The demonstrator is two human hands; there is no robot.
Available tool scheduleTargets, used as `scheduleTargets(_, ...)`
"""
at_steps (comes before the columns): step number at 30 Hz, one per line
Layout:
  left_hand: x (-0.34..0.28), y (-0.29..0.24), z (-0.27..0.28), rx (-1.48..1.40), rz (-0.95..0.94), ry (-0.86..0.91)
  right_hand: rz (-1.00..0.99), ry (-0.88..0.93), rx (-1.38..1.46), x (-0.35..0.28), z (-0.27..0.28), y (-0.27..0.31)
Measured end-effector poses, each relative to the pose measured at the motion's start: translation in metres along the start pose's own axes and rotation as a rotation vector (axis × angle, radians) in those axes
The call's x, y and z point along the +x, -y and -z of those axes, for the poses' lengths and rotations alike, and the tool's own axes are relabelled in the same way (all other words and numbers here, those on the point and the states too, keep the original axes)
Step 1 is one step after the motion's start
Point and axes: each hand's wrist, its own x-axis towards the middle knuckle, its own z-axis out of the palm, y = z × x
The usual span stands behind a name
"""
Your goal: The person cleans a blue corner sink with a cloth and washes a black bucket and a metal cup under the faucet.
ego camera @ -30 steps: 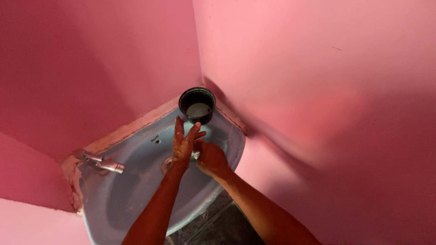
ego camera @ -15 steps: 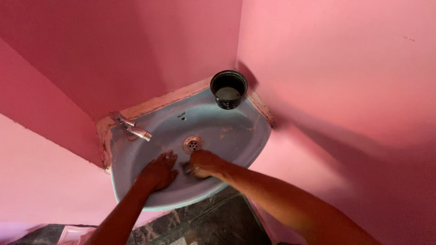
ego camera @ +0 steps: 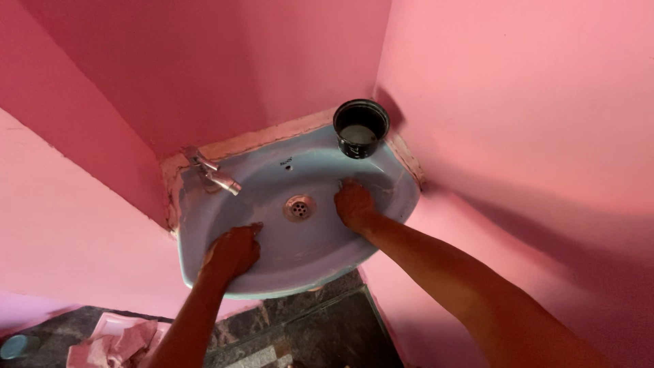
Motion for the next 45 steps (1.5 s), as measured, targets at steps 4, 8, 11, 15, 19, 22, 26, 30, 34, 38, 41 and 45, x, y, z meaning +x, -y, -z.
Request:
scheduleTargets(4, -0.006, 0.003, -0.005, -0.019, 0.023, -0.098, -0.054, -0.077, 0.066, -0.029, -0.028, 0.028)
scheduleTargets(8, 0.008, 0.027, -0.018, 0.103, -0.145, -0.08, -0.134, -0.138, 0.109, -0.07, -0.016, -0.014)
scheduleTargets(11, 0.011, 0.011, -0.024, 0.187, -0.167, 0.016, -0.161, -0.195, 0.117, -0.068, 0.013, -0.035)
scheduleTargets(15, -0.012, -0.003, -0.005, 0.068, 0.107, 0.097, -0.132, -0.22, 0.167, -0.066, 0.022, -0.016)
scheduleTargets(19, -0.019, -0.004, -0.002, 0.048, -0.012, -0.092, -0.074, -0.243, 0.199, -0.064, 0.027, -0.006)
scheduleTargets(22, -0.027, 0.02, -0.008, 0.043, -0.142, -0.191, -0.044, -0.231, 0.259, -0.067, 0.025, 0.011)
scheduleTargets(26, -0.009, 0.043, 0.003, 0.051, -0.356, -0.263, -0.003, -0.254, 0.275, -0.034, 0.049, 0.012)
scheduleTargets(30, -0.009, 0.057, 0.017, 0.095, -0.549, -0.354, 0.284, -0.169, 0.429, -0.058, 0.034, 0.125)
scheduleTargets(34, -0.01, 0.057, 0.026, 0.144, -0.582, -0.307, 0.259, -0.167, 0.428, -0.031, 0.049, 0.116)
scheduleTargets(38, -0.001, 0.045, 0.042, 0.303, -0.575, -0.204, 0.146, -0.177, 0.354, -0.015, 0.06, 0.09)
scheduleTargets(41, 0.01, 0.047, 0.054, 0.243, -0.596, -0.205, 0.337, -0.108, 0.456, -0.044, 0.041, 0.145)
scheduleTargets(45, 0.024, 0.049, 0.064, 0.354, -0.604, -0.169, 0.221, -0.103, 0.387, -0.009, 0.049, 0.115)
